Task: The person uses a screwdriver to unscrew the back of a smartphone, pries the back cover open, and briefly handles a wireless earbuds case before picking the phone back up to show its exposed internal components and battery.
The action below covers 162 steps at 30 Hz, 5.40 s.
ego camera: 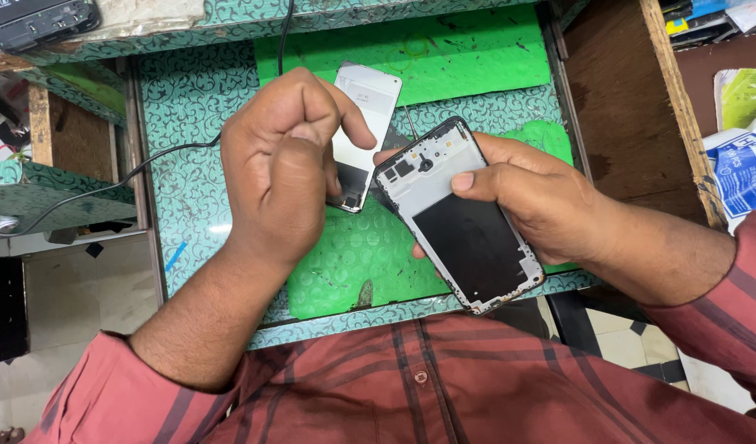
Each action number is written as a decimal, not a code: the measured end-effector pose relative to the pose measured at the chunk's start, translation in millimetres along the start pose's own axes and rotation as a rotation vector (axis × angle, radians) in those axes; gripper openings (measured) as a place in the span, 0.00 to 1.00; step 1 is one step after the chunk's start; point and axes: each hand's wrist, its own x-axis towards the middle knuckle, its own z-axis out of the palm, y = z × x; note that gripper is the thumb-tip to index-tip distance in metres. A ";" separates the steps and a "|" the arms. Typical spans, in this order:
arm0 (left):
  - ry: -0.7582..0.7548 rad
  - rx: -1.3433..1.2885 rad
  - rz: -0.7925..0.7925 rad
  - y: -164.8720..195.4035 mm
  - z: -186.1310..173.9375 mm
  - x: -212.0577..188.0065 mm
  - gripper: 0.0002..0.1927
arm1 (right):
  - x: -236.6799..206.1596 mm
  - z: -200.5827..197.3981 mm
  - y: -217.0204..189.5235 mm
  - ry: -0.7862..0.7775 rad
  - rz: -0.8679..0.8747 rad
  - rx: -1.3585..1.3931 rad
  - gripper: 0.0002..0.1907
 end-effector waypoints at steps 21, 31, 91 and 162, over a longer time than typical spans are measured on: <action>0.037 0.523 0.184 18.8 31.6 -2.6 0.07 | -5.8 15.1 7.9 0.105 -0.465 -0.994 0.15; 0.091 0.522 0.170 18.0 39.1 -5.7 0.08 | -11.2 28.3 7.0 0.063 -0.489 -1.062 0.24; -0.031 0.177 0.120 -2.9 20.7 -1.1 0.05 | -0.3 5.9 7.4 0.103 -0.572 -0.982 0.22; 0.204 0.480 0.130 -96.2 79.4 14.3 0.19 | 37.4 -36.5 51.0 0.208 -0.483 -1.084 0.14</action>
